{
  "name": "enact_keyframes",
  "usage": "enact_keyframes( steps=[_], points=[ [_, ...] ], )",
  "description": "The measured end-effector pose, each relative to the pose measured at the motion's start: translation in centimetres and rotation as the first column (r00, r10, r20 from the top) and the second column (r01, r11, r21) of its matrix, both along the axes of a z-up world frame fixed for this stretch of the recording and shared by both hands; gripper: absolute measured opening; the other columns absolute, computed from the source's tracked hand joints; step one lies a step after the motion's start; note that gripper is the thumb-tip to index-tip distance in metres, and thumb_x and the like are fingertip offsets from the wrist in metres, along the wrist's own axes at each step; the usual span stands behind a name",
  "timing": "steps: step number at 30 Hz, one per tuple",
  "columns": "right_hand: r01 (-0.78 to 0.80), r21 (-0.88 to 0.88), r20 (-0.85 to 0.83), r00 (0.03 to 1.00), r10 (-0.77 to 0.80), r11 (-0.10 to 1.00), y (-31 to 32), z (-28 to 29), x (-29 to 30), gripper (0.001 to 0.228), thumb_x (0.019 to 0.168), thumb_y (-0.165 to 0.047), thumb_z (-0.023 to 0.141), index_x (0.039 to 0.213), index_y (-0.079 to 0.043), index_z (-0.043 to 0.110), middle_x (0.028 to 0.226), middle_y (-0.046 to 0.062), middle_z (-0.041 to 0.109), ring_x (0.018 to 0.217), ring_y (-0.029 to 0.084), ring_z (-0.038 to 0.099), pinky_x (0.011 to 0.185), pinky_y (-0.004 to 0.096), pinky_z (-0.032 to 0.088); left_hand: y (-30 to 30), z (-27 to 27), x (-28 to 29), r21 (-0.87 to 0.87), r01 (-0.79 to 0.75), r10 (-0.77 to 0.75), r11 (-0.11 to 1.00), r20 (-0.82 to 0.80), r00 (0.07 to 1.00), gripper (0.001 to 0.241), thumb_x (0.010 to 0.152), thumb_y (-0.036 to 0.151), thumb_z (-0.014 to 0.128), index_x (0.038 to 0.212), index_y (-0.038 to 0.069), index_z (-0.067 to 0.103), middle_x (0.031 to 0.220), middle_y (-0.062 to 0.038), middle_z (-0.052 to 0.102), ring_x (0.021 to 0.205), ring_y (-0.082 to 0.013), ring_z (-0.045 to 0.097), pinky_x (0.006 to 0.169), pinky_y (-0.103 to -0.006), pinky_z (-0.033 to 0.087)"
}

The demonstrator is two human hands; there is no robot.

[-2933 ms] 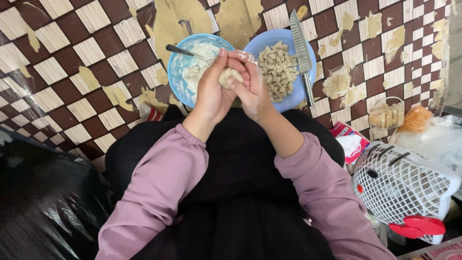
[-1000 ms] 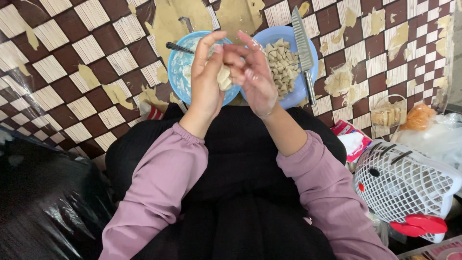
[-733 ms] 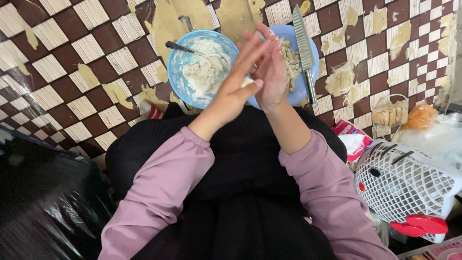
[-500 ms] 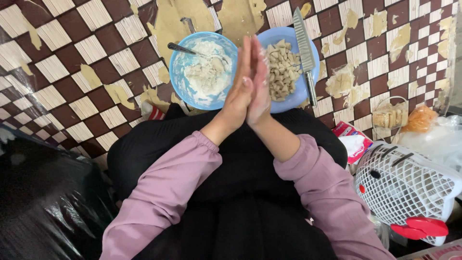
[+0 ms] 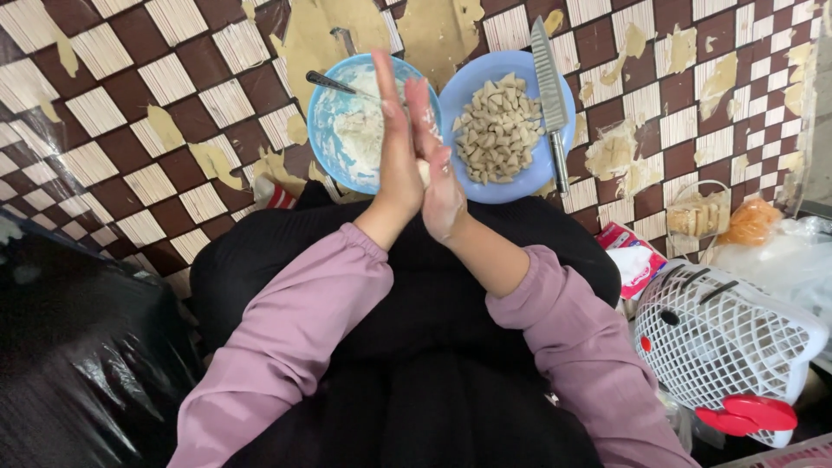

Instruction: The person prepares dough by rolling it into long strips by hand and cutting them into small pieces with a knife.

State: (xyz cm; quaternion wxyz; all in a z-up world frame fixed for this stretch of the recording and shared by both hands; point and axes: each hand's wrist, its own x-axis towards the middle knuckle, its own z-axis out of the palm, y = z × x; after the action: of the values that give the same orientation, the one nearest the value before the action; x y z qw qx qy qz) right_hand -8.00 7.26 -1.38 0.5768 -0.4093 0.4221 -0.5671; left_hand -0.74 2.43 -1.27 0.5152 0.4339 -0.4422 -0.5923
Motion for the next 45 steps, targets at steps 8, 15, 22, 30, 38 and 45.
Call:
enact_keyframes(
  steps=[8, 15, 22, 30, 38, 45],
  points=[
    [0.194, -0.272, -0.331, 0.901, -0.281, 0.943, -2.4, -2.4, -4.8, 0.070, 0.117, -0.059, 0.015, 0.172, -0.015, 0.006, 0.181, 0.001, 0.004, 0.174, 0.017, 0.001, 0.152, 0.041, 0.002, 3.2, 0.8, -2.0, 0.134, 0.508, -0.453, 0.851, -0.304, 0.838, 0.080, 0.106, 0.068, 0.014, 0.165, 0.015, 0.005, 0.176, -0.004, -0.009, 0.165, -0.0211, -0.011, 0.139, -0.0415, -0.003],
    [0.382, -0.151, -0.338, 0.847, -0.411, 0.912, -1.9, -2.6, -4.8, 0.069, 0.117, -0.058, 0.016, 0.169, -0.013, 0.016, 0.179, 0.005, 0.015, 0.171, 0.020, 0.009, 0.148, 0.042, 0.006, 2.8, 1.6, -2.1, 0.127, 0.587, -0.501, 0.800, -0.397, 0.769, 0.081, 0.105, 0.071, 0.015, 0.166, 0.019, 0.003, 0.177, -0.002, -0.007, 0.166, -0.0206, -0.011, 0.138, -0.0455, -0.006],
    [0.085, -0.259, -0.378, 0.908, -0.182, 0.962, -0.3, 0.1, -2.0, 0.086, 0.107, -0.076, 0.015, 0.172, -0.020, 0.006, 0.181, -0.001, -0.001, 0.173, 0.020, -0.002, 0.150, 0.048, 0.001, 1.5, 0.8, -1.7, 0.135, 0.387, -0.342, 0.912, -0.267, 0.901, 0.077, 0.106, 0.069, 0.018, 0.165, 0.021, 0.005, 0.177, -0.007, -0.006, 0.167, -0.0250, -0.009, 0.138, -0.0454, -0.005],
    [-0.031, -0.266, -0.440, 0.893, -0.093, 0.963, 4.0, 0.3, 1.0, 0.105, 0.098, -0.084, 0.020, 0.169, -0.008, -0.002, 0.178, 0.013, -0.007, 0.170, 0.030, -0.007, 0.144, 0.053, -0.003, -1.0, -1.1, -0.8, 0.058, 0.140, -0.127, 0.988, -0.193, 0.973, 0.073, 0.109, 0.066, 0.024, 0.165, 0.027, -0.004, 0.178, -0.005, -0.010, 0.169, -0.0268, -0.012, 0.140, -0.0480, -0.008],
    [0.084, -0.189, -0.451, 0.878, -0.163, 0.978, 3.1, -1.0, -0.4, 0.060, 0.117, -0.065, 0.015, 0.170, -0.035, 0.017, 0.180, -0.004, 0.003, 0.171, 0.023, -0.001, 0.145, 0.051, 0.003, 0.6, -3.6, -0.9, 0.048, 0.309, -0.282, 0.950, -0.292, 0.914, 0.069, 0.112, 0.063, 0.013, 0.168, 0.025, 0.008, 0.175, 0.001, 0.002, 0.165, -0.0241, -0.001, 0.136, -0.0509, -0.001],
    [0.287, -0.232, -0.299, 0.888, -0.349, 0.929, 0.6, -0.2, -3.1, 0.055, 0.121, -0.045, 0.030, 0.172, -0.029, 0.016, 0.182, -0.008, 0.007, 0.174, 0.014, 0.001, 0.150, 0.044, -0.001, 3.6, -0.6, -2.2, 0.302, 0.550, -0.414, 0.779, -0.411, 0.812, 0.088, 0.099, 0.072, 0.014, 0.160, 0.012, 0.033, 0.165, -0.007, 0.037, 0.158, -0.0209, 0.027, 0.132, -0.0372, 0.018]
  ],
)
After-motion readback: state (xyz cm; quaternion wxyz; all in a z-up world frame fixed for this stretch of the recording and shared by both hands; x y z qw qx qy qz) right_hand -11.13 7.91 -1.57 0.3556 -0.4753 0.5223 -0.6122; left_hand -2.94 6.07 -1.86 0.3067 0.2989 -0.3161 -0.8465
